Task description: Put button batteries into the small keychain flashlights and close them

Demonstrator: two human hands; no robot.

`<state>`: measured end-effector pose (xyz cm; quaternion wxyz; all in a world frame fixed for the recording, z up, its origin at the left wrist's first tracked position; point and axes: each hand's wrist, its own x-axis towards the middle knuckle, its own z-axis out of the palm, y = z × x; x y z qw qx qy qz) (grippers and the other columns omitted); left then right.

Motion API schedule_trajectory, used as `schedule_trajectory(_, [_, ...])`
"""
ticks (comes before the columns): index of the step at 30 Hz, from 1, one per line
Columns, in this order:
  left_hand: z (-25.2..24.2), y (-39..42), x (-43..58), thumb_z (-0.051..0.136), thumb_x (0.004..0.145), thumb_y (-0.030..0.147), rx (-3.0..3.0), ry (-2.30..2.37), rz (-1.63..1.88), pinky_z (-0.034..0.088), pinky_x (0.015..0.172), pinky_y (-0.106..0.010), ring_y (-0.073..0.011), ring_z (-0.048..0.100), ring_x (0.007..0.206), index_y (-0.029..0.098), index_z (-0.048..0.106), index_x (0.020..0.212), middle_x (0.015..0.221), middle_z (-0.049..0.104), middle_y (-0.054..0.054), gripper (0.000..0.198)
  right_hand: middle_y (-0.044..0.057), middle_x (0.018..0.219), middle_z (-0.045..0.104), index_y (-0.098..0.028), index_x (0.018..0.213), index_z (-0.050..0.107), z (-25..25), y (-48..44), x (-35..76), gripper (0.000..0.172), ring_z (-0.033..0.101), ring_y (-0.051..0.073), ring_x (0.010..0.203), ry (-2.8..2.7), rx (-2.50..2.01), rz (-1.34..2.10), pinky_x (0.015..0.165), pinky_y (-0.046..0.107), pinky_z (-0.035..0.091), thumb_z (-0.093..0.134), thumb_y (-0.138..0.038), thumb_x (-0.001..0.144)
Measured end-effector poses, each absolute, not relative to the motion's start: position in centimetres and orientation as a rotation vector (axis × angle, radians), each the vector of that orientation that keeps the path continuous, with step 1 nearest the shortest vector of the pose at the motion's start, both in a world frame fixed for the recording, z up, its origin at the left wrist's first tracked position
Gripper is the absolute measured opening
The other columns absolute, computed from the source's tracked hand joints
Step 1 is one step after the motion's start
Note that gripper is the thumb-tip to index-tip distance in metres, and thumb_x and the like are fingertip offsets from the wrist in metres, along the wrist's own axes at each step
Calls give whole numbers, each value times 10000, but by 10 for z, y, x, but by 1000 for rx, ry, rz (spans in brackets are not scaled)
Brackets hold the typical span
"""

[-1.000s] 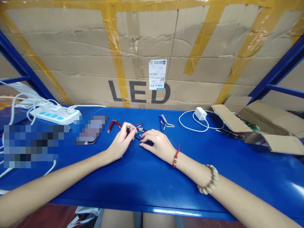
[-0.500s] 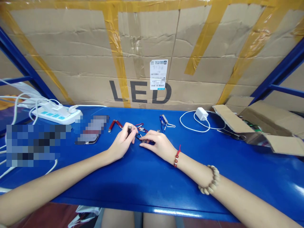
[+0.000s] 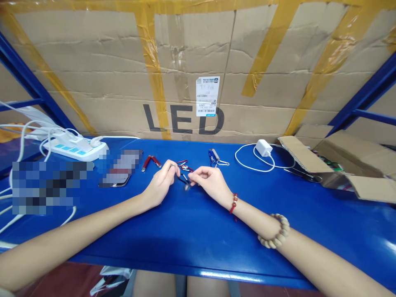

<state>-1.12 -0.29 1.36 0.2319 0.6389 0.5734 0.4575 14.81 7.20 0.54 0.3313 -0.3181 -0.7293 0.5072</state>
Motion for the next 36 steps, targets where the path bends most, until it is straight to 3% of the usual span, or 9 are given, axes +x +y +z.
schedule_trajectory(4, [15,-2,-11,292,914,308,1827,1605,1200,342,632,-252,-125,460,631,199,421,788,708,492,18,211,57,715,688,-137,723,633,5,70,147,280,636,141,636,-2041,-742,1336,610,250,499,628,-417,721])
schedule_trajectory(8, [16,-1,-11,282,918,289,1823,1613,1208,349,643,-251,-122,474,645,197,417,800,726,506,16,201,53,782,657,-149,746,644,9,62,148,205,583,118,632,-2241,-577,963,551,224,456,604,-348,773])
schedule_trajectory(12, [15,0,-11,261,924,297,1809,1598,1247,341,647,-257,-122,466,644,194,407,804,727,494,13,215,44,815,633,-163,790,641,10,56,150,169,566,110,681,-2410,-325,747,634,230,457,582,-320,809])
schedule_trajectory(20, [12,1,-13,272,925,308,1766,1580,1288,340,630,-247,-117,452,623,194,415,808,709,485,16,217,37,751,618,-156,798,641,7,58,150,210,546,96,631,-2444,-359,718,531,191,413,520,-319,853])
schedule_trajectory(36, [11,1,-13,270,928,312,1767,1575,1301,343,637,-247,-118,450,636,196,413,818,740,495,9,214,13,653,581,-166,747,624,8,55,151,227,519,97,602,-2502,-339,507,563,195,389,492,-306,867])
